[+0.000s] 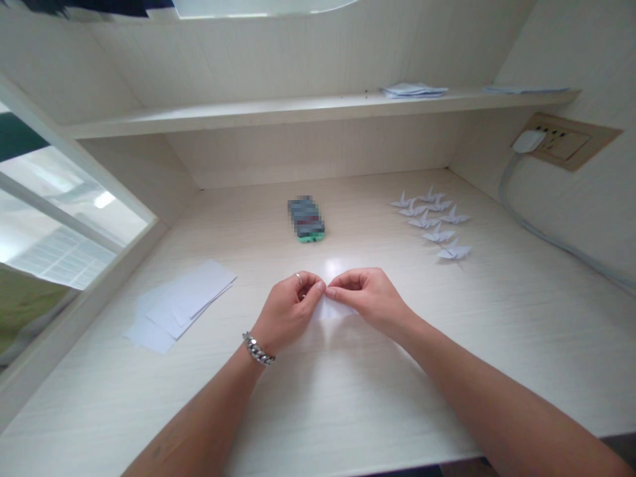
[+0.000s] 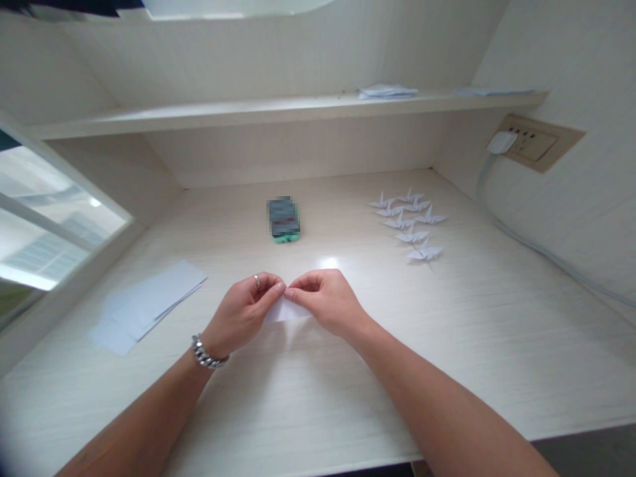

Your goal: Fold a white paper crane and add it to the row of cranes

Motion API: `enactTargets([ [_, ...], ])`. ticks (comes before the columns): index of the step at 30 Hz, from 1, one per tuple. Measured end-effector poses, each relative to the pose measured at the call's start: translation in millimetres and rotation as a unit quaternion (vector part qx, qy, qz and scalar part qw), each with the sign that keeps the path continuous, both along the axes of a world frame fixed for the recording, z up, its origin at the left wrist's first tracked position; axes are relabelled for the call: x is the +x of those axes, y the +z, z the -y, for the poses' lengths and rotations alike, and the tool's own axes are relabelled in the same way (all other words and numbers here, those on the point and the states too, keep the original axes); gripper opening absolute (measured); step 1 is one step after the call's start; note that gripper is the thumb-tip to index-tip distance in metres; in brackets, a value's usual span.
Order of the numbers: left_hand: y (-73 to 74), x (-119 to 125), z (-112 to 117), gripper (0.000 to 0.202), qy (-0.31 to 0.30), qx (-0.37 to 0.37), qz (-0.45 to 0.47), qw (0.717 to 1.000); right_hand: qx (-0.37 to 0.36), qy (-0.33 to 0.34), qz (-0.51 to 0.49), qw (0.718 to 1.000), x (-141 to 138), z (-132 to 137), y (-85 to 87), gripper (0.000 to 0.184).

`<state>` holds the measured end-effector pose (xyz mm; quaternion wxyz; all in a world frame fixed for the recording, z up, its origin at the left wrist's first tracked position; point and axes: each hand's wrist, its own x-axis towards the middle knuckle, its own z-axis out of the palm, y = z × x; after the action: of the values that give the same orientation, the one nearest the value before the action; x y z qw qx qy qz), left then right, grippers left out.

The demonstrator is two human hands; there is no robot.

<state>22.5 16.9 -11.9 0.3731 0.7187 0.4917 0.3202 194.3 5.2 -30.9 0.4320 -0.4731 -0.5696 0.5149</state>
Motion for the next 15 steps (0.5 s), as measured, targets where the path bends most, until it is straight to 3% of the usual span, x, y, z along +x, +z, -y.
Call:
enactTargets([
  [5, -4.1, 1.0, -1.3, 0.025, 0.027, -0.017, 0.026, 0.999, -0.009, 0.000, -0.014, 1.000, -1.2, -1.0, -3.3, 0.020],
  [9, -3.2, 0.8, -2.4, 0.025, 0.005, -0.035, 0.062, 0.997, -0.013, -0.010, -0.019, 1.000, -1.0, -1.0, -3.5, 0.021],
  [15, -5.0, 0.9, -3.4, 0.028, 0.021, -0.009, 0.014, 1.000, -0.003, -0.005, -0.022, 1.000, -3.3, -0.6, -5.0, 0.021],
])
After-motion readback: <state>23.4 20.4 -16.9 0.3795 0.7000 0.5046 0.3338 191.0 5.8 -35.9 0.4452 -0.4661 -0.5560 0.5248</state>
